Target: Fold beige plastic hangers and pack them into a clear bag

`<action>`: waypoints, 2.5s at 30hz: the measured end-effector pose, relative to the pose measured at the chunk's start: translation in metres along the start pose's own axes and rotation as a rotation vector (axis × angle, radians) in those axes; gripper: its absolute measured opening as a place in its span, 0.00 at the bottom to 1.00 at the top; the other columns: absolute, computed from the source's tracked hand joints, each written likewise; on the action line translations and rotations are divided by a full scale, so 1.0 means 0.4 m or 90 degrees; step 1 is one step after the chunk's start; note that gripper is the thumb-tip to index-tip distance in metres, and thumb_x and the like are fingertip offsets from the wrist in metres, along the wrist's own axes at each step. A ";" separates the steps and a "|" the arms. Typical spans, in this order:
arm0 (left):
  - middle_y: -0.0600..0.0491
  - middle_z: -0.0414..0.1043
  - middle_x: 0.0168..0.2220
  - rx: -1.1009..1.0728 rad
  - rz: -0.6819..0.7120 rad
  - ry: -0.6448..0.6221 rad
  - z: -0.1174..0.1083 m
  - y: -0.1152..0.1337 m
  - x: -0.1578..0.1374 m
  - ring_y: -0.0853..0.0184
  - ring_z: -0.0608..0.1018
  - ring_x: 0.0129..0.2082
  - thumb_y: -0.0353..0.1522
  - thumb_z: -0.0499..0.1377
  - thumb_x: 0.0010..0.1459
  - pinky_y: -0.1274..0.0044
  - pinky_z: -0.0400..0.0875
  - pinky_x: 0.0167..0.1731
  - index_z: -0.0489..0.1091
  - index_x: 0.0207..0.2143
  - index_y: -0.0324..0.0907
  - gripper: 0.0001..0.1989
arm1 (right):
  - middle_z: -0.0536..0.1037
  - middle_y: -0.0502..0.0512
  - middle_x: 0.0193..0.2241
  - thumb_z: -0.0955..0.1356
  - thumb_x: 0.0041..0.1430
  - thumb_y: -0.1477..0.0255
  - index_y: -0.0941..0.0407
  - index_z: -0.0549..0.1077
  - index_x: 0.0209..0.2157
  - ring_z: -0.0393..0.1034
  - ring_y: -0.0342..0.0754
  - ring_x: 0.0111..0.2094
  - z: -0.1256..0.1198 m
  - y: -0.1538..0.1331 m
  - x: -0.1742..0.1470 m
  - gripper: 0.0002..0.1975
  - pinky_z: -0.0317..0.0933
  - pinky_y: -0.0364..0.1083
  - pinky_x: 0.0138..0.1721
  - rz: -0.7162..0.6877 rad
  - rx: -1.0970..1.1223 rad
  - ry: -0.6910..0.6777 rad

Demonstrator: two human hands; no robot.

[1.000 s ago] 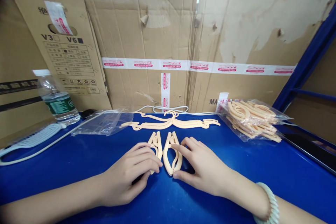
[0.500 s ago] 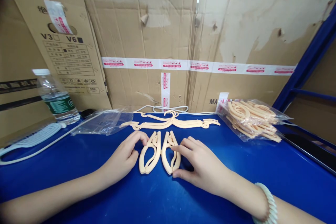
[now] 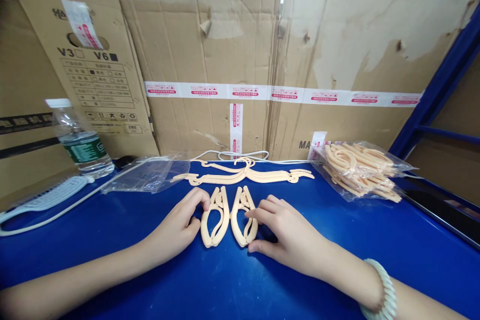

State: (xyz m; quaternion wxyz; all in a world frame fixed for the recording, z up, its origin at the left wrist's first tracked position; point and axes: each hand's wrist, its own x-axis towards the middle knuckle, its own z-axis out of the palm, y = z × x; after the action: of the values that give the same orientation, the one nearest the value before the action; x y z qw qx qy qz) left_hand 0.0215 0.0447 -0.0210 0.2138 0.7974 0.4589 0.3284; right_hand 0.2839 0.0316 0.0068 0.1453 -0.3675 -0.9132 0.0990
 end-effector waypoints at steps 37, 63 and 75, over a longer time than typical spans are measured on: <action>0.54 0.66 0.33 -0.271 -0.047 0.279 -0.022 -0.023 0.022 0.64 0.70 0.39 0.27 0.54 0.45 0.72 0.65 0.42 0.63 0.25 0.43 0.03 | 0.73 0.65 0.53 0.60 0.64 0.71 0.58 0.69 0.55 0.66 0.59 0.55 -0.032 0.297 -0.015 0.20 0.60 0.63 0.56 0.053 -0.166 0.169; 0.57 0.65 0.25 -0.249 -0.078 0.219 -0.025 -0.015 0.023 0.67 0.69 0.28 0.27 0.52 0.44 0.75 0.62 0.30 0.63 0.24 0.42 0.02 | 0.72 0.62 0.42 0.60 0.66 0.69 0.56 0.73 0.44 0.69 0.55 0.46 -0.018 0.273 -0.005 0.12 0.65 0.58 0.51 0.046 -0.078 0.187; 0.57 0.64 0.24 -0.262 -0.089 0.202 -0.026 -0.013 0.020 0.68 0.68 0.26 0.29 0.53 0.45 0.76 0.61 0.29 0.63 0.23 0.42 0.01 | 0.74 0.58 0.34 0.61 0.65 0.69 0.56 0.71 0.34 0.70 0.52 0.37 -0.016 0.257 0.004 0.09 0.66 0.52 0.41 0.071 -0.036 0.185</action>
State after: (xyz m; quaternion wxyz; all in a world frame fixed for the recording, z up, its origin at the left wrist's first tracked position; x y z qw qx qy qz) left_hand 0.0139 0.0547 -0.0145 0.3189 0.6418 0.4646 0.5201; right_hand 0.3509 0.1062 -0.0164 0.2600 -0.4322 -0.8631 0.0269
